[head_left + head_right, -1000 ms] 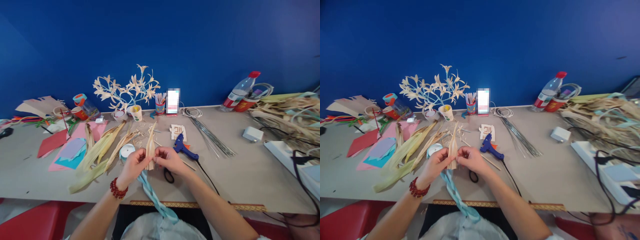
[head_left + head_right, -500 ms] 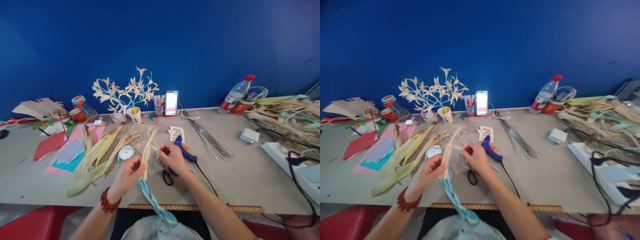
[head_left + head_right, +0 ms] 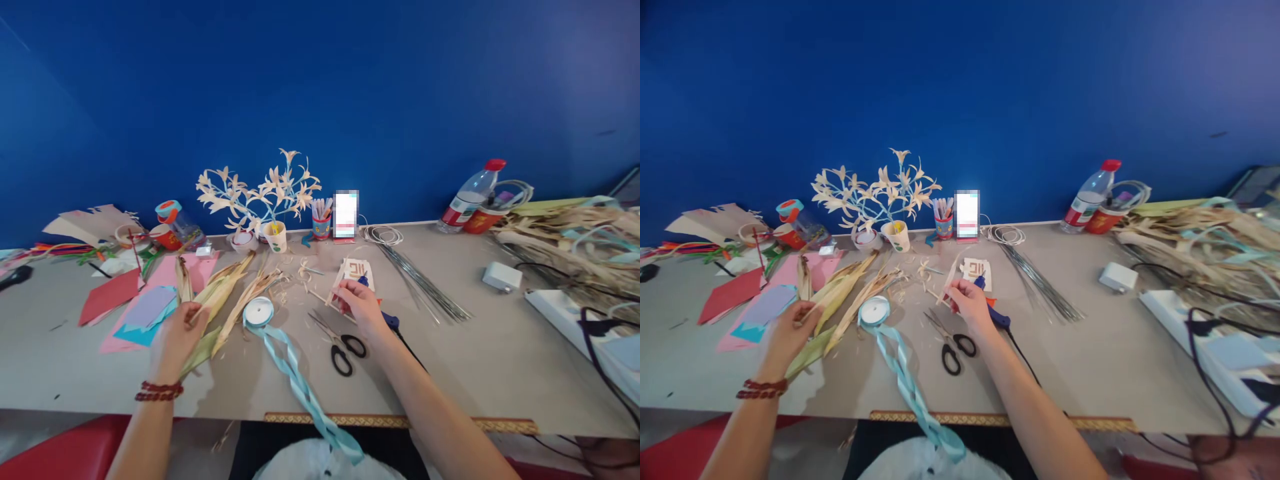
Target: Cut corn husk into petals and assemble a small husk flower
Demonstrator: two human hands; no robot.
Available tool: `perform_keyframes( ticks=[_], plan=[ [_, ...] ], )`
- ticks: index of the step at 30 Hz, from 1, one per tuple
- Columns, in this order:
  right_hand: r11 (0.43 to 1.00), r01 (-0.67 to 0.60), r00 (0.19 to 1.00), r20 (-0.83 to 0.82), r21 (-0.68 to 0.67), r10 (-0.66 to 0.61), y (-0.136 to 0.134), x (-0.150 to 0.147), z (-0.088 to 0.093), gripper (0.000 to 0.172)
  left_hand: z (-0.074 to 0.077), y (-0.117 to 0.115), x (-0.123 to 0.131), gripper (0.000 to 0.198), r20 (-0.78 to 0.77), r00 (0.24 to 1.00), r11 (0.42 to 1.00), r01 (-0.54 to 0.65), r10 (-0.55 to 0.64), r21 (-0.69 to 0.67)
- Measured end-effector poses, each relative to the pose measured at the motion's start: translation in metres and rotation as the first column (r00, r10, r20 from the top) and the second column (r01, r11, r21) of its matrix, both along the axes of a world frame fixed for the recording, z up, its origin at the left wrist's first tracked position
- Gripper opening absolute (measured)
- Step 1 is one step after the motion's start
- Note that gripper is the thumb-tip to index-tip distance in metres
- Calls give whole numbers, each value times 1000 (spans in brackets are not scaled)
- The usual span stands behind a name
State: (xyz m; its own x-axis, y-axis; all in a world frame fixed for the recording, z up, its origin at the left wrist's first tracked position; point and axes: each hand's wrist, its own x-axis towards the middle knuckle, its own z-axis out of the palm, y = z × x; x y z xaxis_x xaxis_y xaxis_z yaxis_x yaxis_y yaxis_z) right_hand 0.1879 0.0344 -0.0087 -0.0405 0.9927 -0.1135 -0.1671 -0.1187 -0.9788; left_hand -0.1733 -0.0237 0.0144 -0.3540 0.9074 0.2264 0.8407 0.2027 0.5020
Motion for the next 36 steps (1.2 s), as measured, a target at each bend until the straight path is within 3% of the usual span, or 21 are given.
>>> perform_keyframes(
  ticks=[2,4,6,8,9,13,15,17,19,21,22,23,24,31,34,36],
  plan=[
    [999,-38,999,-18,3,38,-1,0,3,27,0,1,13,41,-196,980,989,53,-25,139],
    [996,-85,996,-27,13,85,-4,-2,6,27,5,-1,38,37,-217,974,950,133,-72,281],
    [991,-130,991,-28,27,131,-7,-5,9,26,10,-3,73,29,-70,948,906,317,-310,279],
    [986,-163,986,-22,41,164,-10,-10,10,26,13,-3,110,23,164,837,846,484,-523,225],
    [983,-174,984,-15,55,175,-12,-13,10,26,13,-1,127,23,280,772,821,539,-570,186],
    [971,-180,983,49,158,175,-14,-15,12,27,10,14,168,20,537,617,789,592,-576,165],
    [964,-185,979,117,191,165,-12,-10,15,29,8,21,172,21,613,563,795,578,-554,187],
    [956,-195,949,289,221,127,-11,-1,21,32,6,28,171,22,684,504,805,555,-527,210],
    [946,-221,799,600,239,35,-12,7,28,30,4,33,169,21,750,439,813,538,-494,221],
    [941,-283,450,892,185,-40,-16,10,31,22,0,37,169,20,797,383,819,527,-468,228],
    [942,-309,268,962,132,-47,-20,10,32,19,-3,38,169,20,810,364,823,516,-460,236],
    [941,-328,129,991,79,-39,-24,9,31,16,-5,39,170,20,818,351,830,499,-456,248],
    [940,-338,44,999,39,-25,-29,7,28,15,-9,40,170,20,820,345,837,479,-456,264],
    [963,-268,-180,983,-24,-25,-48,4,10,17,-20,39,168,25,819,340,844,450,-463,291],
    [964,-266,-200,980,-32,-23,-46,8,12,14,-18,37,168,25,804,364,848,441,-469,294],
    [963,-270,-153,987,-6,-37,-45,12,16,12,-17,34,169,23,775,397,844,435,-493,314]
  ],
)
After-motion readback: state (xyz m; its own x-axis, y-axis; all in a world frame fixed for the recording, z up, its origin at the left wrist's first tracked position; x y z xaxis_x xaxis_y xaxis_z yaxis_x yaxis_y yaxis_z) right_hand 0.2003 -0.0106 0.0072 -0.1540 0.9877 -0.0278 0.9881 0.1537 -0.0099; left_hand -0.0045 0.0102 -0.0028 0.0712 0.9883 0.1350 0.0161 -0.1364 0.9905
